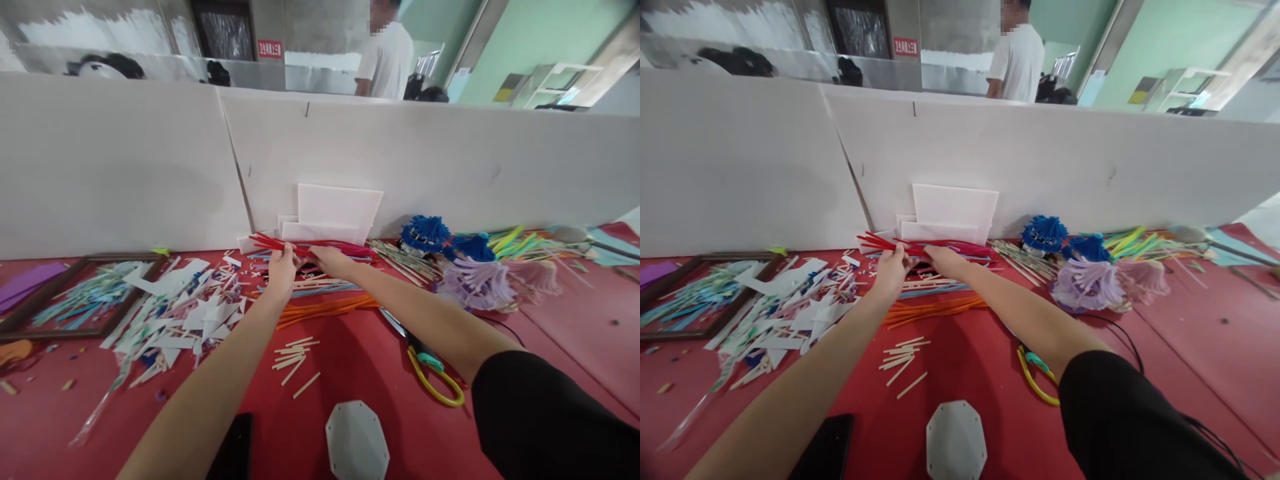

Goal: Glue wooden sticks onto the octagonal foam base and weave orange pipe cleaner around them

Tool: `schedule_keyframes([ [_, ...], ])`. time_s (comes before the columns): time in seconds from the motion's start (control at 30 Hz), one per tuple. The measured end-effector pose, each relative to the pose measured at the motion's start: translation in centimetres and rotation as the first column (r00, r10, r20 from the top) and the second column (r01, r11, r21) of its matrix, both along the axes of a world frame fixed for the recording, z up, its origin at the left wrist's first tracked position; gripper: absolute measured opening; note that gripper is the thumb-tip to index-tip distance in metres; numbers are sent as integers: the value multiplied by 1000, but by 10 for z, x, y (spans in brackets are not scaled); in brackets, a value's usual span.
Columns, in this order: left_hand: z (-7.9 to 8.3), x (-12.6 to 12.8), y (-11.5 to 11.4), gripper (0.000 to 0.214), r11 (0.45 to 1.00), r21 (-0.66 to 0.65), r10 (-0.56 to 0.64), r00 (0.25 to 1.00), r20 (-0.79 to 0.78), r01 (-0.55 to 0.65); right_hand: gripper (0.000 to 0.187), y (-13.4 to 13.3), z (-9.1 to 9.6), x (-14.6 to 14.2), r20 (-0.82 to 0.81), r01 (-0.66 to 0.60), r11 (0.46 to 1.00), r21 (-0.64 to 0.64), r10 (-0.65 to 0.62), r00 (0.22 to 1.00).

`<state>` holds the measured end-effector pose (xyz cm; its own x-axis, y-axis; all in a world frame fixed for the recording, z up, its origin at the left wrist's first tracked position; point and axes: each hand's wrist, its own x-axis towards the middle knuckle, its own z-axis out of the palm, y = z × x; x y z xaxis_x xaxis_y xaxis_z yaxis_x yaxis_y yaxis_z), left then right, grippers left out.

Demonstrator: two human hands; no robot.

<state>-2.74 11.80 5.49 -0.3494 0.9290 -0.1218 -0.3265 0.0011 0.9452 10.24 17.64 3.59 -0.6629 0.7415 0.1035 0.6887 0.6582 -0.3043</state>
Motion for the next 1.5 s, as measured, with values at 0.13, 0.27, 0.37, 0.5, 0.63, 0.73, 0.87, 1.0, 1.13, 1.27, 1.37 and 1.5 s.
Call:
schedule_keyframes([
  [0.13, 25, -30, -2, 32, 989, 63, 124, 986, 110, -131, 31, 7, -15, 22, 47, 81, 997, 6, -81, 996],
  [0.27, 56, -68, -9, 17, 953, 139, 238, 950, 202, -269, 31, 10, -24, 43, 101, 95, 995, 9, -96, 990],
  [0.37, 75, -89, -14, 29, 936, 166, 258, 926, 275, -311, 31, 7, -23, 47, 136, 46, 999, 12, -47, 990],
  [0.5, 84, -98, -16, 33, 945, 146, 220, 898, 382, -294, 30, 0, -16, 35, 187, -50, 999, -4, 50, 981],
  [0.63, 80, -94, -16, 35, 951, 134, 184, 857, 481, -280, 29, -7, -11, 17, 247, -95, 994, -57, 106, 963],
  [0.73, 78, -91, -17, 35, 946, 117, 193, 815, 547, -302, 28, -10, -10, 10, 264, -70, 994, -80, 89, 960],
  [0.87, 78, -91, -21, 38, 947, 100, 186, 778, 599, -304, 30, -11, -10, 13, 200, 7, 995, -99, 13, 980],
  [1.0, 79, -92, -27, 44, 957, 114, 138, 763, 632, -268, 31, -9, -10, 24, 11, 90, 987, -132, -89, 996],
  [1.13, 79, -90, -27, 39, 972, 117, 81, 753, 653, -205, 29, -5, -7, 30, -228, 98, 975, -201, -144, 963],
  [1.27, 75, -80, -23, 41, 983, 88, 70, 768, 637, -163, 24, 3, 7, 24, -442, 109, 960, -257, -217, 871],
  [1.37, 70, -66, -24, 32, 994, 75, 15, 798, 602, -75, 24, 8, 28, 14, -565, 132, 951, -280, -275, 778],
  [1.5, 63, -39, -26, 19, 996, 84, -73, 833, 548, 33, 23, -5, 58, -7, -627, 50, 932, -358, -280, 727],
])
